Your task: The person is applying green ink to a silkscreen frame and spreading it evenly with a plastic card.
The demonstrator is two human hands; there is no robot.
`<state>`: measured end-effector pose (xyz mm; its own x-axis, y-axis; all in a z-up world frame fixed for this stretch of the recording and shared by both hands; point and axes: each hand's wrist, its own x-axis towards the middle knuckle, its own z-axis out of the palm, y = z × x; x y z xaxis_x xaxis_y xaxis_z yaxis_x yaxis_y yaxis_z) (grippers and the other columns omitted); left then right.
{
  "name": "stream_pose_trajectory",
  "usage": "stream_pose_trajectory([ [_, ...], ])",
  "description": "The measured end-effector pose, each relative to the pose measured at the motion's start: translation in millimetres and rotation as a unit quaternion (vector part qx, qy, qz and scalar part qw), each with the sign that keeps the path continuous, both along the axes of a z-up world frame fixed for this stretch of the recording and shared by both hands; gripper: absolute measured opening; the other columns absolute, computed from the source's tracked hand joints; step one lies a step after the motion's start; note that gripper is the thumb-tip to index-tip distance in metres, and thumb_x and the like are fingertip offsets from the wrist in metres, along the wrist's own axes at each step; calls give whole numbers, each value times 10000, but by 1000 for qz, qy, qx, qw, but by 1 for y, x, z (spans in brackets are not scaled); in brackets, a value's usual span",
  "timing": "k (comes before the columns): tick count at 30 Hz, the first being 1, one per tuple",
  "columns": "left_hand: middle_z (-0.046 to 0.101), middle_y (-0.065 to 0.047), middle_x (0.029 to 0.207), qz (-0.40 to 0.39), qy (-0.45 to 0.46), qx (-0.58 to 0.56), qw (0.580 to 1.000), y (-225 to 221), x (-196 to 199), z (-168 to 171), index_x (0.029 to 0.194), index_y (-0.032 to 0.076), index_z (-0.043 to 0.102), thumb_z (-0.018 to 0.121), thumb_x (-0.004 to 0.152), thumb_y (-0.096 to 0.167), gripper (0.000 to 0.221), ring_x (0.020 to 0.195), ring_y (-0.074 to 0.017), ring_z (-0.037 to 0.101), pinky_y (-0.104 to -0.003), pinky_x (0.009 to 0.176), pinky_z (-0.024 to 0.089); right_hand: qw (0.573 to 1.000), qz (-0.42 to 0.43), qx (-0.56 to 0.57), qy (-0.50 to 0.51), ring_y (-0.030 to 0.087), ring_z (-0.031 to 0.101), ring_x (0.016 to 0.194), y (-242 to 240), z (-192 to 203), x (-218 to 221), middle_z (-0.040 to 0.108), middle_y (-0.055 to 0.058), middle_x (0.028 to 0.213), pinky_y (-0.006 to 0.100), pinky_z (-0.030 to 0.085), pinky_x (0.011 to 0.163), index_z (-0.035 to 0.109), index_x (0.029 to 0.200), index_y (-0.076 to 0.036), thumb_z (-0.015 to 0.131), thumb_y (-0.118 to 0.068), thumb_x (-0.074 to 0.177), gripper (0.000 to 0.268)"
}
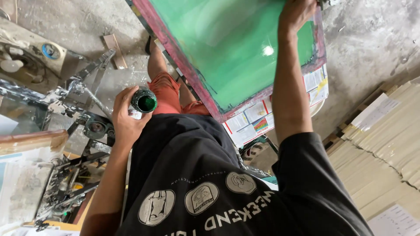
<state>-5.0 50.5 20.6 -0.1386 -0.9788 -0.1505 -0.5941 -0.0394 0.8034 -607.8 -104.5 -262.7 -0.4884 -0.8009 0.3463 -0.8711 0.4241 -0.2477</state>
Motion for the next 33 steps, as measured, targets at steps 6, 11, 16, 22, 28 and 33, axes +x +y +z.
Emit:
stream_pose_trajectory([
  [6, 623, -177, 1344, 6, -16, -12, 1000, -5, -3, -9, 1371, 21, 611, 889, 804, 93, 636, 1233, -364, 640, -441, 1065, 532, 968, 231, 32, -95, 271, 667, 934, 110, 82, 252, 734, 114, 1003, 390, 551, 786, 754, 1199, -139, 605, 98, 824, 468],
  [11, 636, -164, 1346, -7, -17, -8, 1000, -22, -18, -6, 1362, 32, 625, 887, 787, 92, 635, 1234, -355, 646, -433, 1059, 540, 950, 267, 24, -160, 306, 692, 906, 140, 158, 316, 740, 123, 1061, 416, 564, 801, 752, 1173, -92, 612, 78, 822, 415],
  [16, 634, -163, 1359, -20, -18, -7, 1000, -26, -21, -3, 1371, 33, 626, 886, 795, 87, 634, 1258, -349, 645, -429, 1074, 538, 980, 134, -70, -127, 286, 757, 962, 122, 125, 125, 772, 120, 1085, 393, 596, 828, 781, 1138, -148, 641, 30, 971, 282],
  [22, 627, -175, 1365, -28, -22, -22, 999, -16, -12, -4, 1377, 16, 620, 887, 800, 79, 639, 1275, -359, 633, -440, 1103, 524, 995, -48, -92, 1, 193, 809, 742, 137, 95, -16, 806, 85, 934, 297, 640, 612, 786, 1101, -100, 655, -27, 933, 225],
  [28, 621, -180, 1368, -33, -11, -10, 999, -11, -21, -3, 1381, 7, 613, 877, 796, 74, 645, 1268, -359, 634, -438, 1094, 525, 994, 104, 22, 5, 335, 632, 742, 205, 110, 165, 676, 152, 850, 462, 486, 627, 749, 1184, -91, 588, 111, 848, 424],
  [33, 622, -172, 1370, -39, -8, -16, 999, -13, -36, -1, 1377, 14, 619, 874, 775, 69, 655, 1269, -352, 635, -426, 1086, 534, 939, 263, 59, -215, 311, 685, 932, 233, 205, 296, 728, 124, 1028, 436, 552, 817, 691, 1190, -55, 606, 69, 844, 377],
])
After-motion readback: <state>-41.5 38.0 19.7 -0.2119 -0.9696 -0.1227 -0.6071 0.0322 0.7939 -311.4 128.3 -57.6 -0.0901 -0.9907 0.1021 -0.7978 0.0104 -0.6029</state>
